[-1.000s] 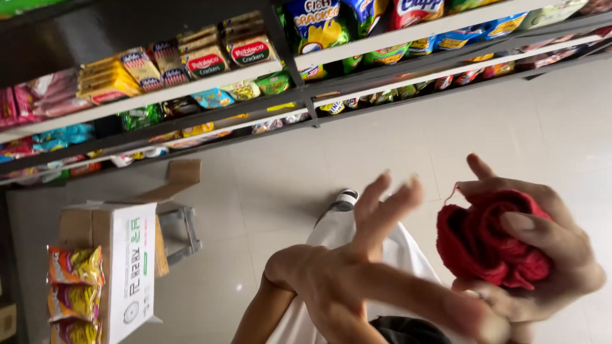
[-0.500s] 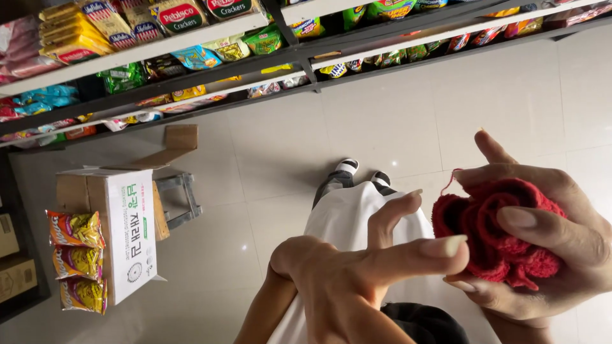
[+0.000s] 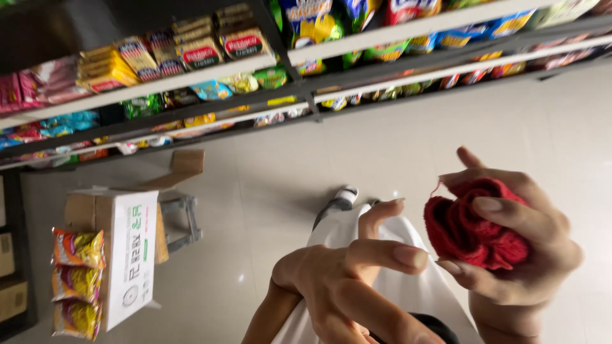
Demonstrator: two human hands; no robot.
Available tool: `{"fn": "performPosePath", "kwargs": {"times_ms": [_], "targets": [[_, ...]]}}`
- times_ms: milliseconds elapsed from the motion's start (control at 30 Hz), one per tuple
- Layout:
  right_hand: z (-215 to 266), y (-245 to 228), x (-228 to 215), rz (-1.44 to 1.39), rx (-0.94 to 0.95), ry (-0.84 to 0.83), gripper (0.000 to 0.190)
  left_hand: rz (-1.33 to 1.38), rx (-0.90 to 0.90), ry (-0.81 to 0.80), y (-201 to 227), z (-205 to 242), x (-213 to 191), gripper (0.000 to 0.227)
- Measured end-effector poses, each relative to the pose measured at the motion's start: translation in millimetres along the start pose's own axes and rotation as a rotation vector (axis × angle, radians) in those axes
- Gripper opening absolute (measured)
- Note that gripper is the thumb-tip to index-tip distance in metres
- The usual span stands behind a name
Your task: Picking bags of chips from a store shelf, wiping the shelf area, and placing the bags into a cardboard box.
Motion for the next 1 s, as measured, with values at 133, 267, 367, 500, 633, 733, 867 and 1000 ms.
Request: {"fn": "performPosePath", "kwargs": {"times_ms": [133, 267, 367, 500, 633, 733, 867, 1000], "targets": [[-31, 2, -14, 0.05, -0.218, -0.146, 0.065, 0.19, 0.444, -0.674, -6, -34, -33, 0.016], [-38, -3, -24, 0.027, -0.248, -0.127, 0.064, 0.054, 0.434, -0.606, -2, -63, -18, 0.015], [-44, -4, -43, -0.004, -0.222, -0.079, 0.065, 0.01, 0.442, -0.492, -11, -96, -9, 0.012], [-64, -6, -75, 0.15, -0.194, 0.096, 0.067, -0.157, 0.45, -0.391, -14, -145, 18, 0.01], [-118, -18, -90, 0.212, -0.297, 0.112, 0.061, -0.241, 0.532, -0.355, -11, -198, 53, 0.009], [-165, -34, -89, 0.332, -0.427, 0.086, 0.06, -0.337, 0.617, -0.333, -15, -242, 76, 0.012], [-220, -51, -77, 0.249, -0.481, 0.035, 0.061, -0.422, 0.686, -0.279, -26, -296, 89, 0.013], [-273, -68, -51, 0.215, -0.563, -0.005, 0.059, -0.519, 0.761, -0.214, -31, -360, 102, 0.017]]}}
Point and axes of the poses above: each hand's wrist, its own z-axis away from the middle knuckle, its own x-axis out of the palm, y = z × x, the point moved 2 cm from there along -z, towards the middle knuckle, and after that the axes turned 6 degrees about y, right-handed, at the moved point
